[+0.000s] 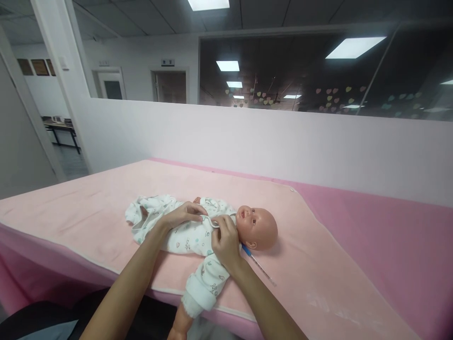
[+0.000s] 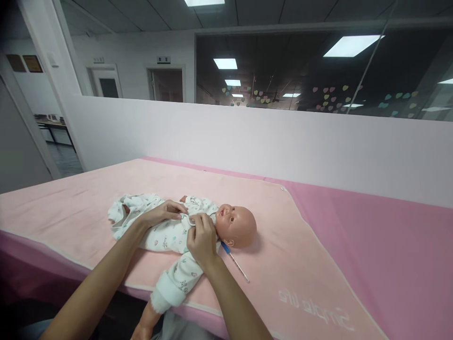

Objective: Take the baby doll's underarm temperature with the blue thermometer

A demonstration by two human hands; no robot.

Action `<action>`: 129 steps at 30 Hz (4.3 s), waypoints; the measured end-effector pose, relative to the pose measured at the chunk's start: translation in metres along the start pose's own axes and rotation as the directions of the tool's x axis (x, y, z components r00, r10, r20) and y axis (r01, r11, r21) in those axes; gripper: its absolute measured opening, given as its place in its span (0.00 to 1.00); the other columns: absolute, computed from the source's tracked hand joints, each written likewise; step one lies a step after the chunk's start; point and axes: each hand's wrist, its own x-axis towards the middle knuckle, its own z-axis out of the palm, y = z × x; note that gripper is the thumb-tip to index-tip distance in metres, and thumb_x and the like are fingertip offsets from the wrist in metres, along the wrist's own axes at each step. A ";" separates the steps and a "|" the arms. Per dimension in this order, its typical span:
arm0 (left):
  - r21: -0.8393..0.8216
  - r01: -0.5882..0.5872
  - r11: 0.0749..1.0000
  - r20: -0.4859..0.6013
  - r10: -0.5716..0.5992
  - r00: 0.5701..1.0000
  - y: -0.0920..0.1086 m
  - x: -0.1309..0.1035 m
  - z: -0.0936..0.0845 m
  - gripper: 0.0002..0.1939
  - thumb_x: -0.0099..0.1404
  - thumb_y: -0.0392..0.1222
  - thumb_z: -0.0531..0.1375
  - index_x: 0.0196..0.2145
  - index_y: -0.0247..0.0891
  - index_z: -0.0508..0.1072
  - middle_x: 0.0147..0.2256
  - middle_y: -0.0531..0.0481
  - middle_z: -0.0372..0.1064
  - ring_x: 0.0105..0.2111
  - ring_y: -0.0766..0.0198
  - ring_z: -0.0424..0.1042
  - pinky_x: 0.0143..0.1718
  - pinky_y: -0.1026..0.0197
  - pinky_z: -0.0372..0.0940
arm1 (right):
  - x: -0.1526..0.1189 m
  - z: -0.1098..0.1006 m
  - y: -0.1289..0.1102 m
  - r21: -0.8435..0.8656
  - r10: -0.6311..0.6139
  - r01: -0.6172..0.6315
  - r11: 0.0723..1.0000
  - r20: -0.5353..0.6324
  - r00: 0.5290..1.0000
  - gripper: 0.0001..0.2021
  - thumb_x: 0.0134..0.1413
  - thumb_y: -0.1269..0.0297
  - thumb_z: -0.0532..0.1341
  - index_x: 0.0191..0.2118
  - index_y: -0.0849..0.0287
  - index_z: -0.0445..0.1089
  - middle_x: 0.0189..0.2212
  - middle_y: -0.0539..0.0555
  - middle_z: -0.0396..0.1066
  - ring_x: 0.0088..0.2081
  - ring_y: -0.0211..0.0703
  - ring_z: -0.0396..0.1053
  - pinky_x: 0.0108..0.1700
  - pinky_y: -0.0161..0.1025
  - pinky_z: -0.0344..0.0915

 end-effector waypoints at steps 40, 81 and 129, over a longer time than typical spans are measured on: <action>0.127 0.028 0.992 -0.005 -0.028 1.000 0.012 -0.002 0.009 0.09 0.54 0.45 0.61 0.30 0.36 0.72 0.29 0.51 0.66 0.34 0.64 0.64 0.39 0.62 0.58 | 0.000 0.004 0.000 -0.151 -0.049 0.040 0.988 -0.057 0.997 0.10 0.59 0.64 0.51 0.35 0.56 0.69 0.25 0.52 0.67 0.29 0.40 0.63 0.32 0.38 0.56; 0.230 -0.007 0.973 0.009 0.005 1.000 0.009 0.000 0.009 0.13 0.50 0.43 0.64 0.34 0.37 0.76 0.33 0.49 0.72 0.37 0.61 0.68 0.42 0.60 0.61 | 0.000 0.004 0.001 -0.127 -0.001 -0.006 0.992 -0.059 0.998 0.11 0.59 0.64 0.51 0.32 0.58 0.68 0.26 0.52 0.68 0.29 0.40 0.62 0.32 0.37 0.55; 0.244 0.015 0.970 -0.001 -0.015 1.000 0.010 -0.001 0.010 0.14 0.53 0.46 0.61 0.37 0.38 0.74 0.29 0.51 0.70 0.35 0.61 0.67 0.37 0.62 0.60 | 0.000 0.001 -0.001 -0.109 -0.012 0.007 0.994 -0.041 0.999 0.10 0.59 0.65 0.50 0.32 0.58 0.67 0.27 0.53 0.68 0.30 0.40 0.63 0.33 0.37 0.55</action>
